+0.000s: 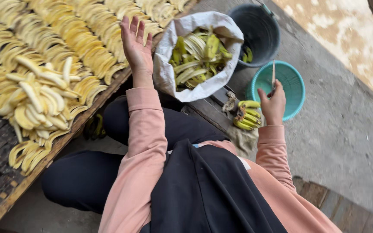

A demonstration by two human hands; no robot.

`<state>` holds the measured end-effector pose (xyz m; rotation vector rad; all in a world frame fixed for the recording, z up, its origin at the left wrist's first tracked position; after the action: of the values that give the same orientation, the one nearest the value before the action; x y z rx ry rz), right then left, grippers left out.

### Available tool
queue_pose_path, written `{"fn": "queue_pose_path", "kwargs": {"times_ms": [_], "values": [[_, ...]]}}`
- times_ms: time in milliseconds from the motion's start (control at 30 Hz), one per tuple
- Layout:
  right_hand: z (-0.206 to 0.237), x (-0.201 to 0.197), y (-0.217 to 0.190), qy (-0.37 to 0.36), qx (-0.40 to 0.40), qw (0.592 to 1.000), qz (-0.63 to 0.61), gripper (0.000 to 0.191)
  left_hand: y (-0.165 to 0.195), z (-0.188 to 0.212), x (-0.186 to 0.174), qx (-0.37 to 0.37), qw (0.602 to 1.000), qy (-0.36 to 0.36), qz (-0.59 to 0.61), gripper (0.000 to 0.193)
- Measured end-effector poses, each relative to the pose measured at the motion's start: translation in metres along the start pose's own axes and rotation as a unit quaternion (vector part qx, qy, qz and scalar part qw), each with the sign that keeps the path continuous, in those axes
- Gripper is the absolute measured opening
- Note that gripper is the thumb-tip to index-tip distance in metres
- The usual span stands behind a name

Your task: The person sits on the ground and peels green bananas with a knife, dropping peels into a sack. They slice the peeled bananas in half and arrange the pieces in rows on woven bamboo drying trays, working through a pile of bananas one at a time.

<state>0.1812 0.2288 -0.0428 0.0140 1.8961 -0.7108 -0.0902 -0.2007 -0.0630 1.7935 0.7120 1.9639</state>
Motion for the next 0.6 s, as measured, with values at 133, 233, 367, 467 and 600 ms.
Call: {"fn": "queue_pose_path", "kwargs": {"times_ms": [133, 233, 367, 467, 600], "values": [[0.063, 0.011, 0.07, 0.009, 0.145, 0.989, -0.001, 0.051, -0.059, 0.04, 0.057, -0.001, 0.959, -0.132, -0.251, 0.058], [0.072, 0.015, 0.066, 0.009, 0.056, 0.998, -0.009, 0.055, -0.086, 0.068, 0.087, -0.009, 0.904, -0.2, -0.378, 0.045], [0.045, 0.042, 0.033, -0.189, -0.08, 0.978, 0.034, 0.052, -0.094, 0.084, 0.107, 0.044, 0.815, -0.308, -0.488, 0.039], [0.026, 0.058, 0.02, -0.294, -0.123, 0.943, 0.097, 0.039, -0.084, 0.088, 0.106, 0.084, 0.779, -0.327, -0.528, 0.039], [0.016, 0.071, 0.022, -0.347, -0.104, 0.924, 0.122, 0.034, -0.069, 0.085, 0.099, 0.089, 0.769, -0.302, -0.557, 0.039]]}}
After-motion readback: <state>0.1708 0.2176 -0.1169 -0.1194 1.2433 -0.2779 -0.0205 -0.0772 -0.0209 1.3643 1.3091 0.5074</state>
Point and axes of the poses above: each hand's wrist, its own z-axis away from the middle knuckle, its own x-axis out of the palm, y = z × x, the point moved 3 cm from there along -z, towards the middle knuckle
